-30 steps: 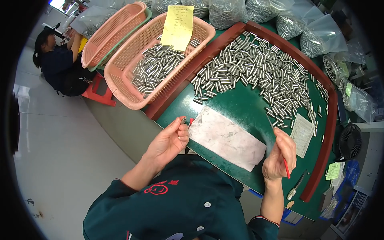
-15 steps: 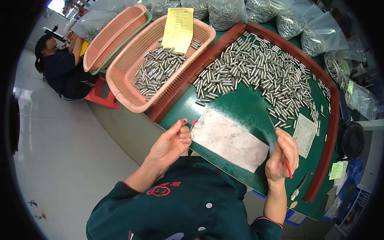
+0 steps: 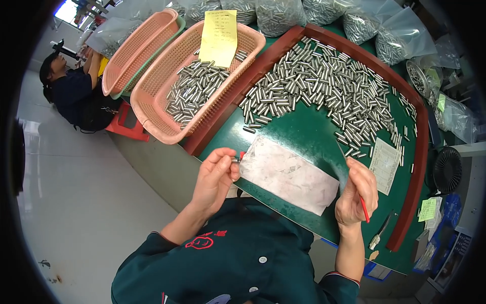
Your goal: Inspecting and cleaning small cylindrical metal parts using a thin tool.
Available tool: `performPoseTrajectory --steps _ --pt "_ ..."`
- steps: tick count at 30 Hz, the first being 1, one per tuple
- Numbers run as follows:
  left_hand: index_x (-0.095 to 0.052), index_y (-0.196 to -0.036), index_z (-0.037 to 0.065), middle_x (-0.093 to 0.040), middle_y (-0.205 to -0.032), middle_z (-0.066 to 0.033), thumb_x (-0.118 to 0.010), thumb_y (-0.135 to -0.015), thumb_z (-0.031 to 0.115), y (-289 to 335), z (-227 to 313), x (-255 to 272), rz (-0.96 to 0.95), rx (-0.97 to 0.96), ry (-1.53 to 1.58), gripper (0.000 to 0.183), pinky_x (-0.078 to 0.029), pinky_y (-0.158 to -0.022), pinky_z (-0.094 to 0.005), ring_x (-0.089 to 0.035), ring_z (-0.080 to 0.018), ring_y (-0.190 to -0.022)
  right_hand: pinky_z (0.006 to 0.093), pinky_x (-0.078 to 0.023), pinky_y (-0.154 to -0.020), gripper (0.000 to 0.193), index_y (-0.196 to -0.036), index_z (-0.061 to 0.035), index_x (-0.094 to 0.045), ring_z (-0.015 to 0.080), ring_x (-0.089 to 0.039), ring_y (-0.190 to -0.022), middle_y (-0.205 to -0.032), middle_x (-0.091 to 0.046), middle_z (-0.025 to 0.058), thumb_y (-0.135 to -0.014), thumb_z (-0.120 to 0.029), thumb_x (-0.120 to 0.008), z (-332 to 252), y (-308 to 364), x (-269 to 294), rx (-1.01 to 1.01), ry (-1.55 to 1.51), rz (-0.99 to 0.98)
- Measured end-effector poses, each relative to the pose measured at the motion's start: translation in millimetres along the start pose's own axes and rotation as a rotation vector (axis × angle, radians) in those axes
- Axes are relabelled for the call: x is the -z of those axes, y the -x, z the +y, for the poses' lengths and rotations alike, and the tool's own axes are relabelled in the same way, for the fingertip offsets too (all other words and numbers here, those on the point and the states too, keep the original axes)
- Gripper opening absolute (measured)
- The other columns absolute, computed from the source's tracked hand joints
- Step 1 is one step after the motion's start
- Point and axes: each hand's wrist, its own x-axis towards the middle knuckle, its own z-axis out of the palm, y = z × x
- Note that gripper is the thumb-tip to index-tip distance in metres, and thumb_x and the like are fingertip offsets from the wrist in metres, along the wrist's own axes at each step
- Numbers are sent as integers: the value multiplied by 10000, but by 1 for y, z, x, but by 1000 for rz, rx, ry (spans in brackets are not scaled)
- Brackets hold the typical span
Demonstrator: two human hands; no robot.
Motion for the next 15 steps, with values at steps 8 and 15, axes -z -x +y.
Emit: performPoseTrajectory --steps 8,15 --pt "-573 -853 -26 -514 -703 -10 -620 -735 -59 -18 -4 -5 -49 -701 -1065 131 -377 -578 -184 -456 -66 -610 363 -499 -803 162 -994 21 -539 289 -607 -896 -951 -618 198 -859 85 -478 -2 1 1 -32 -34 -23" --pt "-607 -801 5 -509 -645 -4 -638 -699 -19 -26 -2 -9 -6 -697 -1250 109 -378 -509 -202 -438 -57 -546 362 -504 -794 163 -998 25 -535 292 -610 -887 -947 -618 203 -858 87 -479 -1 -3 1 -13 -28 -21"
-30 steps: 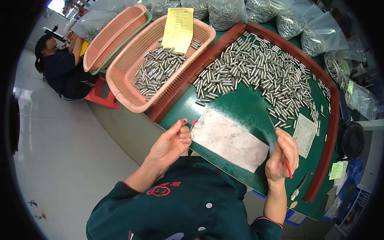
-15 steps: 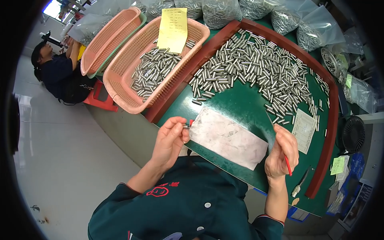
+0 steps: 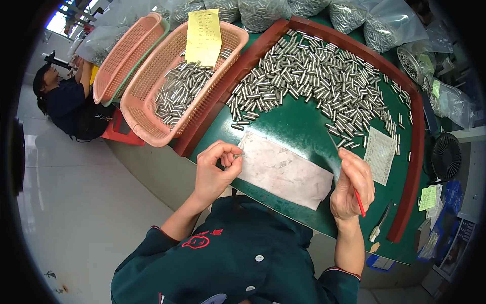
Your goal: Inspecting and cleaning small cylindrical metal parts using a thin tool.
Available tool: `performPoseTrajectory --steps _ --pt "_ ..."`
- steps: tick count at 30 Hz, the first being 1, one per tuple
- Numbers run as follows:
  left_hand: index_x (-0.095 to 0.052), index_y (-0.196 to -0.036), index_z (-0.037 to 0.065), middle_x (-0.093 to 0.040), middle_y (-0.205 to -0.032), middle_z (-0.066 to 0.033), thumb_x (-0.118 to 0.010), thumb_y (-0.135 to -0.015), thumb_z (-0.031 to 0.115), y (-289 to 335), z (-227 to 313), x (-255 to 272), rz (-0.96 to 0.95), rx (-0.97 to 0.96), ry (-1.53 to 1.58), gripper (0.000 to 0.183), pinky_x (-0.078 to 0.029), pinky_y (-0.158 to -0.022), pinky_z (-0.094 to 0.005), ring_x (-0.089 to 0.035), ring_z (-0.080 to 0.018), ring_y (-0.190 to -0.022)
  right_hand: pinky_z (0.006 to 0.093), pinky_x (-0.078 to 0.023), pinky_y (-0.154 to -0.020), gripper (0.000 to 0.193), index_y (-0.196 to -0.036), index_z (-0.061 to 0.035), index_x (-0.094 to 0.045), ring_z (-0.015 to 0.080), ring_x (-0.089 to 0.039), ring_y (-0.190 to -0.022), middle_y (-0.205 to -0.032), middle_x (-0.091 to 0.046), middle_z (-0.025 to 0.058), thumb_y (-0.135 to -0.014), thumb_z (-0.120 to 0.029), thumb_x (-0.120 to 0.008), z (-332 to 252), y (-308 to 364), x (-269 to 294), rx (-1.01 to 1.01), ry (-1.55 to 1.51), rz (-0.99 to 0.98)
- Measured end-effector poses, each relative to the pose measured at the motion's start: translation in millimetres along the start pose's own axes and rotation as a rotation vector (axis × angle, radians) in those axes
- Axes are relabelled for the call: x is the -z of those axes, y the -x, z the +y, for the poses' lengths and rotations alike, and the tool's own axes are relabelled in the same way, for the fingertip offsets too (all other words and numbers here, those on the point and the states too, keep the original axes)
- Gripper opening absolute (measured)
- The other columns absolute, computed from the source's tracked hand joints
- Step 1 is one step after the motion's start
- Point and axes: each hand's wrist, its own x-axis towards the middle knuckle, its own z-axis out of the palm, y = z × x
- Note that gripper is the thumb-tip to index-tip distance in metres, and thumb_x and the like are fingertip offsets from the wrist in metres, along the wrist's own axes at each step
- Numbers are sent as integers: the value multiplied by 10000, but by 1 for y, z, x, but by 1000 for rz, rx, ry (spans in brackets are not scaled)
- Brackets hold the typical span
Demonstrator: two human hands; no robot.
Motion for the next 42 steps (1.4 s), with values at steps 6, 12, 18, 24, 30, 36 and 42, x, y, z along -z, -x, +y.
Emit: performPoseTrajectory --steps 6,12,18,24,30,36,42 --pt "-600 -942 -4 -541 -761 33 -609 -798 -2 -8 7 9 -276 527 868 145 -389 -636 -170 -467 -34 -686 350 -530 -688 183 -973 21 -529 309 -640 -779 -854 -622 196 -809 100 -547 -1 -6 0 47 63 18" --pt "-594 -965 5 -562 -852 -8 -616 -830 67 -23 9 -1 -422 434 1084 150 -401 -723 -207 -507 -82 -779 340 -536 -669 195 -925 28 -557 302 -644 -764 -834 -627 187 -759 127 -580 -2 -6 -1 30 45 41" --pt "-593 -1082 -10 -605 -944 -54 -571 -852 40 -43 7 -22 -508 372 1076 237 -444 -820 -258 -556 -115 -874 325 -530 -665 160 -878 29 -578 288 -647 -756 -826 -643 175 -746 117 -592 0 -8 1 13 83 64" --pt "-526 -1182 -1 -607 -958 -70 -536 -853 -3 -46 11 -33 -488 314 1043 329 -444 -820 -264 -553 -123 -878 324 -529 -658 165 -877 28 -578 286 -647 -756 -817 -643 171 -740 118 -597 1 -10 2 28 82 87" --pt "-470 -1239 7 -609 -985 -87 -521 -851 -19 -45 12 -35 -484 250 932 393 -437 -813 -262 -547 -124 -891 325 -531 -646 162 -871 31 -576 287 -651 -747 -810 -641 168 -736 116 -603 -2 -12 3 57 82 86" --pt "-464 -1238 -6 -610 -1007 -102 -509 -851 -32 -43 17 -32 -472 237 890 390 -431 -817 -259 -544 -126 -896 324 -533 -640 159 -874 28 -574 289 -651 -745 -806 -640 168 -741 109 -605 -4 -13 4 77 82 101" --pt "-532 -1119 -58 -621 -944 -121 -505 -791 -117 -44 44 3 -88 -326 143 335 -450 -810 -271 -585 -157 -877 325 -535 -633 167 -894 26 -565 294 -650 -738 -811 -637 170 -749 97 -608 -4 -12 6 86 79 113"
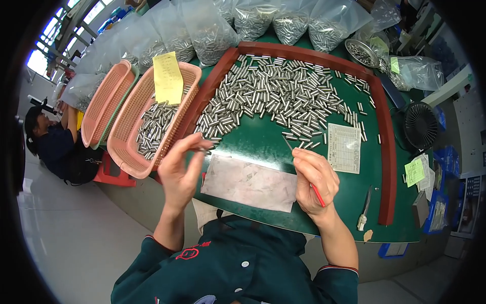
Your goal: Inspecting and cleaning small cylindrical metal parts using a thin tool.
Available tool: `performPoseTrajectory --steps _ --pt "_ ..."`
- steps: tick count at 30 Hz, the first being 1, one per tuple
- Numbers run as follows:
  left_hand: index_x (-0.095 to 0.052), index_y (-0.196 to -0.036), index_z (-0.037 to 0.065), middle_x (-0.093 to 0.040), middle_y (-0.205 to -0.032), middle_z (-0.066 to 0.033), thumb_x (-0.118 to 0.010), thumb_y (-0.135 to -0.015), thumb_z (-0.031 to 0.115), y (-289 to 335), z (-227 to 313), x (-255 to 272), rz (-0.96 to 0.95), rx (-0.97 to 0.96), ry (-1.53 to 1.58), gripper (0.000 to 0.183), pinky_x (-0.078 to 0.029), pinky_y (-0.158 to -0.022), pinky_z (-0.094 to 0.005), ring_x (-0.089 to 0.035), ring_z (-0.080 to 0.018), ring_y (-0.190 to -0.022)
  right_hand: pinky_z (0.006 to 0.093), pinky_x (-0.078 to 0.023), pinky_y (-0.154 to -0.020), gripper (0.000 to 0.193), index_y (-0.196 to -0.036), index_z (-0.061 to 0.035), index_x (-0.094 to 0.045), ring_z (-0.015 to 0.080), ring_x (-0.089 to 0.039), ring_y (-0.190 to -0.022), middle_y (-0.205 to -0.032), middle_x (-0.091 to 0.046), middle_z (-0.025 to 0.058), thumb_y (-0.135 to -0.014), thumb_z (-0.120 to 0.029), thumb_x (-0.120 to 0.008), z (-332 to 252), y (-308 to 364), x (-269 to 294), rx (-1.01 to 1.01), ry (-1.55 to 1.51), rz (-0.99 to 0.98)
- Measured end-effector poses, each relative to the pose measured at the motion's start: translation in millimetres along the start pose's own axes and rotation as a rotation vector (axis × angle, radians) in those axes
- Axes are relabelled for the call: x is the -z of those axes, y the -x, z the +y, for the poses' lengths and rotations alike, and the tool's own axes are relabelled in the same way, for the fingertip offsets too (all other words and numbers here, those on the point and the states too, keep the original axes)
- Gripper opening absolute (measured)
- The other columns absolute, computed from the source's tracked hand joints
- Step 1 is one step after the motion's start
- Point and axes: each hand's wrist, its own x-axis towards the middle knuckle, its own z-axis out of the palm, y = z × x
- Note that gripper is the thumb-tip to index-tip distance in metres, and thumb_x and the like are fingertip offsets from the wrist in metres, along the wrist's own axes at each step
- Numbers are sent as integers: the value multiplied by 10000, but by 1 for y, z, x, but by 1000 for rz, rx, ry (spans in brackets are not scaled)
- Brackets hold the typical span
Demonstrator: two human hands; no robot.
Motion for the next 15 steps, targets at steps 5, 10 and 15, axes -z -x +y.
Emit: performPoseTrajectory --steps 5,10,15 --pt "-619 -938 -7 -624 -855 -124 -600 -697 -106 -18 4 44 313 -261 -769 262 -462 -690 -325 -593 -250 -766 318 -535 -615 172 -896 27 -565 298 -649 -724 -807 -636 173 -744 88 -616 1 -1 0 20 -4 -16" --pt "-606 -1016 30 -596 -924 -96 -642 -698 -51 -22 3 64 412 -140 -1136 330 -373 -901 -392 -548 -272 -937 315 -536 -606 177 -887 27 -570 295 -650 -716 -798 -637 169 -730 85 -627 0 -3 -2 28 -6 2" --pt "-606 -941 -5 -583 -774 -128 -633 -727 -43 -29 -6 19 199 -141 -612 219 -443 -623 -340 -571 -249 -684 316 -539 -609 202 -870 28 -586 284 -648 -714 -800 -639 163 -689 92 -648 3 -1 -3 23 5 -2"
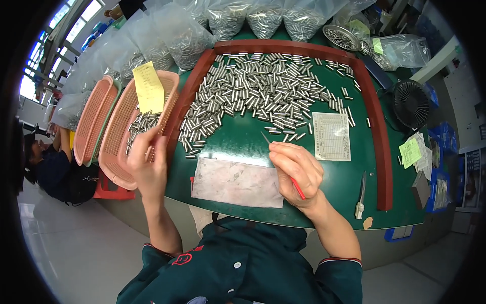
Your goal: Inspecting and cleaning small cylindrical metal parts using a thin tool.
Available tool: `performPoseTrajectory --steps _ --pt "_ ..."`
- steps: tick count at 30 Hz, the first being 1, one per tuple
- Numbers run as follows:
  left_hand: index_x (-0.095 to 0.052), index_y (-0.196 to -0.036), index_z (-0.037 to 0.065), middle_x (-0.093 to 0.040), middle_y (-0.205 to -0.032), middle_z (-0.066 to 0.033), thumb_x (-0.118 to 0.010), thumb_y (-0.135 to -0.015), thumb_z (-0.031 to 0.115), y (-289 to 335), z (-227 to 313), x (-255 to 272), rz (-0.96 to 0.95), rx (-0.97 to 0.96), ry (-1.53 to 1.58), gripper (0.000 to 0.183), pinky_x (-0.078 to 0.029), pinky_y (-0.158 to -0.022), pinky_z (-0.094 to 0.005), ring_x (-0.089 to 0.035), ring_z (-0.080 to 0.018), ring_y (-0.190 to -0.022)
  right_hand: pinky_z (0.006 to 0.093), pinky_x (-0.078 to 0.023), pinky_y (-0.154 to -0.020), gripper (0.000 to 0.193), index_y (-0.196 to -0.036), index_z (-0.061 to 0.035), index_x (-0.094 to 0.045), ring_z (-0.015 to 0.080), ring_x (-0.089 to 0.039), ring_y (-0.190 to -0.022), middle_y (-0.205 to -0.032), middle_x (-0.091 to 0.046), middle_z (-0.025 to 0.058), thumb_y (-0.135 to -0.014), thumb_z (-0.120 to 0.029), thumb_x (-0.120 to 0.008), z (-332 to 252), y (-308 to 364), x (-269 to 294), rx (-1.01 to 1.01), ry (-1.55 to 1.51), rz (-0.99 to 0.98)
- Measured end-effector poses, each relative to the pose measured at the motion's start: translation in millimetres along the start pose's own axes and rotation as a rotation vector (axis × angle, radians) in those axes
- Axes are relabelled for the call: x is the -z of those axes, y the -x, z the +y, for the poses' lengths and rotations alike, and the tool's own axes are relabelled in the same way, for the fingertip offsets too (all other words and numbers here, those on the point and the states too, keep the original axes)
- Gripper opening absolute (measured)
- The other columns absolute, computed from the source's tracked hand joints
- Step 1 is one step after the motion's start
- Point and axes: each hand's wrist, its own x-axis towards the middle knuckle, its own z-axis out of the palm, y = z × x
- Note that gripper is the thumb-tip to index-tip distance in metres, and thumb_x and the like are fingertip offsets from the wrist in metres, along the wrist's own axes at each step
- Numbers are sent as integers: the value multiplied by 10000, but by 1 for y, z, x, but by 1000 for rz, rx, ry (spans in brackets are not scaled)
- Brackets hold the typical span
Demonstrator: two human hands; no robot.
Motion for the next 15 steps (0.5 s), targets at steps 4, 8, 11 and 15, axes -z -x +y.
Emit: performPoseTrajectory --steps 4,8,11,15 --pt "-628 -830 33 -566 -615 -96 -659 -727 54 -13 26 -47 -207 -32 80 110 -422 -529 -361 -536 -263 -530 312 -537 -618 216 -868 25 -587 274 -646 -714 -799 -637 153 -675 98 -654 3 -1 0 -8 16 10" --pt "-595 -650 19 -543 -533 -106 -691 -721 176 -32 28 -95 -403 -119 26 197 -415 -477 -365 -550 -273 -485 310 -535 -616 219 -866 22 -589 273 -645 -715 -806 -637 148 -672 99 -655 9 1 2 -18 52 4" --pt "-581 -647 19 -573 -608 -119 -701 -695 170 -38 34 -115 -497 -159 -24 198 -436 -548 -412 -574 -305 -586 308 -534 -615 219 -865 21 -593 271 -644 -716 -811 -637 144 -670 99 -656 9 0 3 -25 63 10" --pt "-575 -728 2 -586 -720 -132 -719 -658 102 -30 29 -143 -359 -164 75 189 -444 -583 -396 -573 -305 -655 309 -531 -609 218 -864 17 -599 268 -643 -721 -819 -637 143 -668 95 -657 11 1 3 -31 61 22"
